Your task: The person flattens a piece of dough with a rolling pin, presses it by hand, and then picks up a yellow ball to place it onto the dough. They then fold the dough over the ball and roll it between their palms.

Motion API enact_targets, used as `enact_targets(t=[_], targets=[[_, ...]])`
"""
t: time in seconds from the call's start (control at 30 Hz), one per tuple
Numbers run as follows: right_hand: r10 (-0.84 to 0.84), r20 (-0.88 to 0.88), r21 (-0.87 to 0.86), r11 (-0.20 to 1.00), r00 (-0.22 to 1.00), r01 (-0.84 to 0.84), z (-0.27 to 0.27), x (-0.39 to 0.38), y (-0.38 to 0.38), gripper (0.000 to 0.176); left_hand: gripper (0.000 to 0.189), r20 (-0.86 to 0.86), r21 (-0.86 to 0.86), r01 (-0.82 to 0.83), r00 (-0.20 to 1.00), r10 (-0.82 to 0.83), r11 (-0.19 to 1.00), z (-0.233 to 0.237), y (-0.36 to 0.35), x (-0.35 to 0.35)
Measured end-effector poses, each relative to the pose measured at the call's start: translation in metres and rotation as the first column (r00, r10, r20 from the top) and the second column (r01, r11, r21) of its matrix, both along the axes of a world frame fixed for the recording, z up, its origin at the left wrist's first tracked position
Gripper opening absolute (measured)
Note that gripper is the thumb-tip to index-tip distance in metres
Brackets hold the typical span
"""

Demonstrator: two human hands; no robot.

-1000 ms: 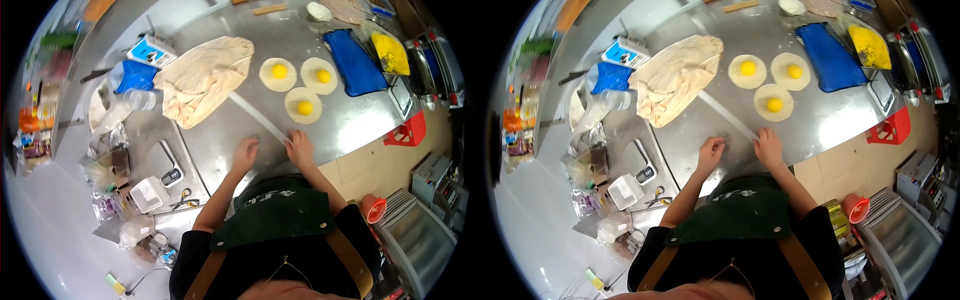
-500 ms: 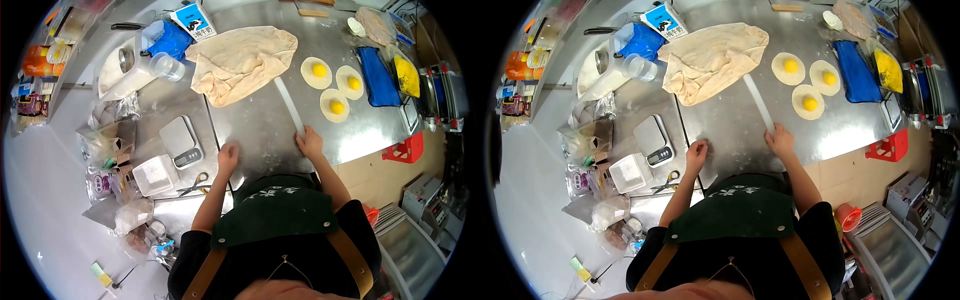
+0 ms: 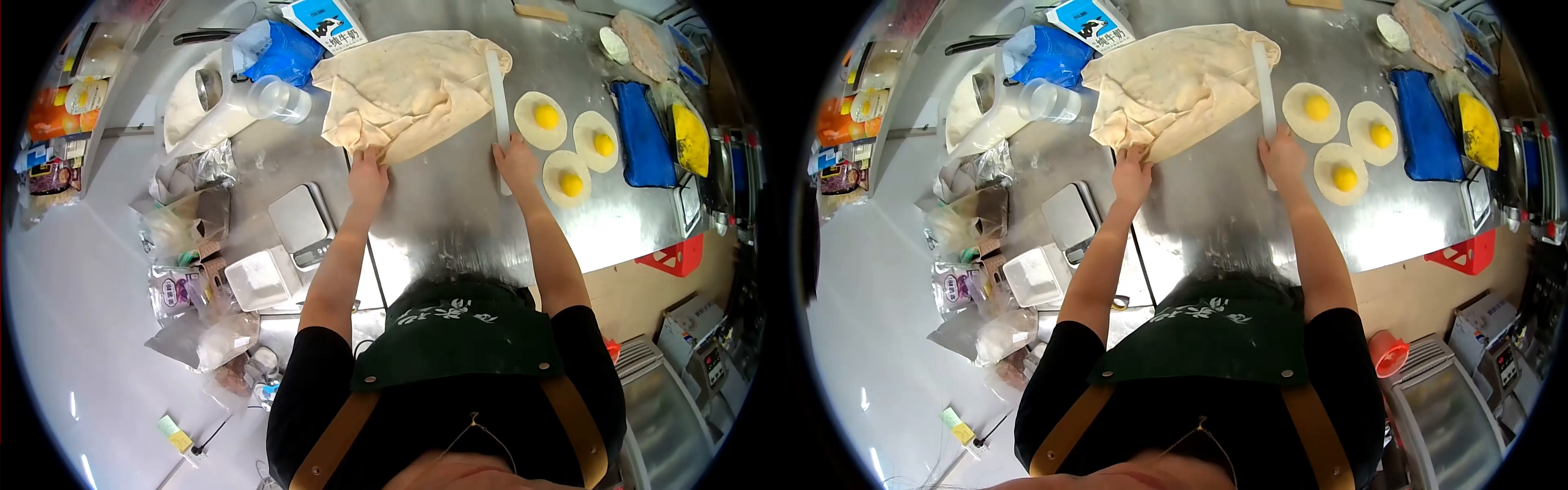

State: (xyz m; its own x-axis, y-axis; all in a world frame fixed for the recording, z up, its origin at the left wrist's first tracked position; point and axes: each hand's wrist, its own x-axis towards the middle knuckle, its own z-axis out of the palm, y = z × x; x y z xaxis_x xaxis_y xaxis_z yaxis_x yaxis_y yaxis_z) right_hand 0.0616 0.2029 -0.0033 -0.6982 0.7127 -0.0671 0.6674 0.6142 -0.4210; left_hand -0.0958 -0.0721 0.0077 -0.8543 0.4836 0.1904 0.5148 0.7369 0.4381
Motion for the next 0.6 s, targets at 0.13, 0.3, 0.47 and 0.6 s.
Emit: enact_targets(t=[0.13,0.3,0.47,0.6], targets=[[0.007,-0.033,0.060,0.998,0.999,-0.005,-0.002,-0.003,-0.003,0.042,0.019,0.161,-0.068,0.183,0.972,-0.170,0.981,0.001,0.000,-0.041],[0.247,-0.226,0.334,0.928,0.942,-0.164,0.034,-0.031,-0.021,0.044,0.010,0.110,-0.024,0.133,0.986,-0.129,0.991,0.062,0.041,-0.099],[0.383,-0.116,0.183,0.915,0.917,-0.359,0.034,-0.103,-0.020,0.041,0.008,-0.004,0.477,0.061,0.998,-0.068,0.877,0.062,0.081,-0.123],[0.403,-0.076,0.205,0.901,0.912,-0.381,0.021,-0.141,0.001,0.030,0.011,-0.026,0.534,0.036,0.999,-0.026,0.845,0.043,0.077,-0.092]])
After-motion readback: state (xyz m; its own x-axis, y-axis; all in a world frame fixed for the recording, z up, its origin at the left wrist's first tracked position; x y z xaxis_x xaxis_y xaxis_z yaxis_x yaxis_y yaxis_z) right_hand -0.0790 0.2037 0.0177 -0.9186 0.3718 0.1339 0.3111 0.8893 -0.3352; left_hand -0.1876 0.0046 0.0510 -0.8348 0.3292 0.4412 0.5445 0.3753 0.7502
